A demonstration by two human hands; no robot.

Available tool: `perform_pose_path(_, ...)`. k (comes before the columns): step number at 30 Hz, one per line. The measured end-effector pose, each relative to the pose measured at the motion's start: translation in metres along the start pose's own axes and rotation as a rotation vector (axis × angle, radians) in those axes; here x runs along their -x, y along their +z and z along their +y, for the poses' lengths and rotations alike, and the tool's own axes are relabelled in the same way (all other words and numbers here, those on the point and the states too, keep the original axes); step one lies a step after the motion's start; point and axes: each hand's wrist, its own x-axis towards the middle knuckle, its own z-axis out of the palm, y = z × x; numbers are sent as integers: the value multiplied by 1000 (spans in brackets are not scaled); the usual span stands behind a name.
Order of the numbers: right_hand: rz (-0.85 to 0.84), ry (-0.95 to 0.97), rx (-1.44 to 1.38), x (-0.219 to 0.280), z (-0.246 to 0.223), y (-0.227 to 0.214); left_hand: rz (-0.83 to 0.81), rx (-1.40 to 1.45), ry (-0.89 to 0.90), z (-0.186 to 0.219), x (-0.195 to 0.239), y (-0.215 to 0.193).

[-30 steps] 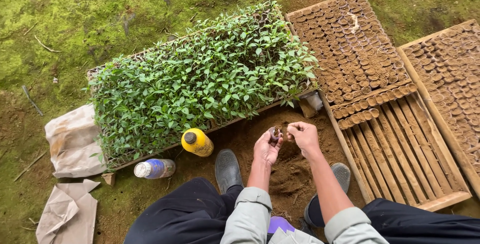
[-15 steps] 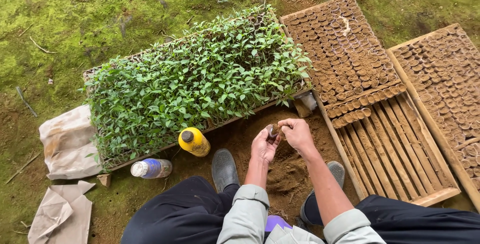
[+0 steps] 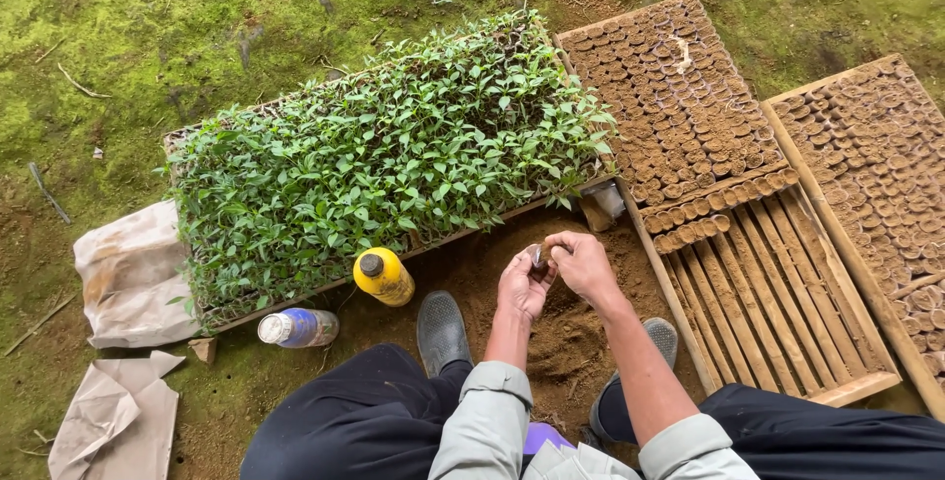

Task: The person scoops soil from a pile on the ground and fills small cylindrical pots by hand. They then place the filled pots into a wooden tray next to a tray of seedlings.

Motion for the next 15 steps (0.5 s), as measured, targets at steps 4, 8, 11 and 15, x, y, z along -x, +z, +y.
perform_pose_path(4, -23, -46, 146, -14, 32, 4, 0, -6, -3, -4, -5, -5)
perform_pose_path(8, 4, -305, 444, -23, 63, 10, -23, -20, 16, -6, -6, -5)
perform_pose_path(11, 5, -420, 478, -23, 72, 14, -35, -23, 21, -9, -12, -8)
perform_pose_path(15, -20, -541, 502, -22, 77, 16, -43, -5, 49, -9, -16, -9)
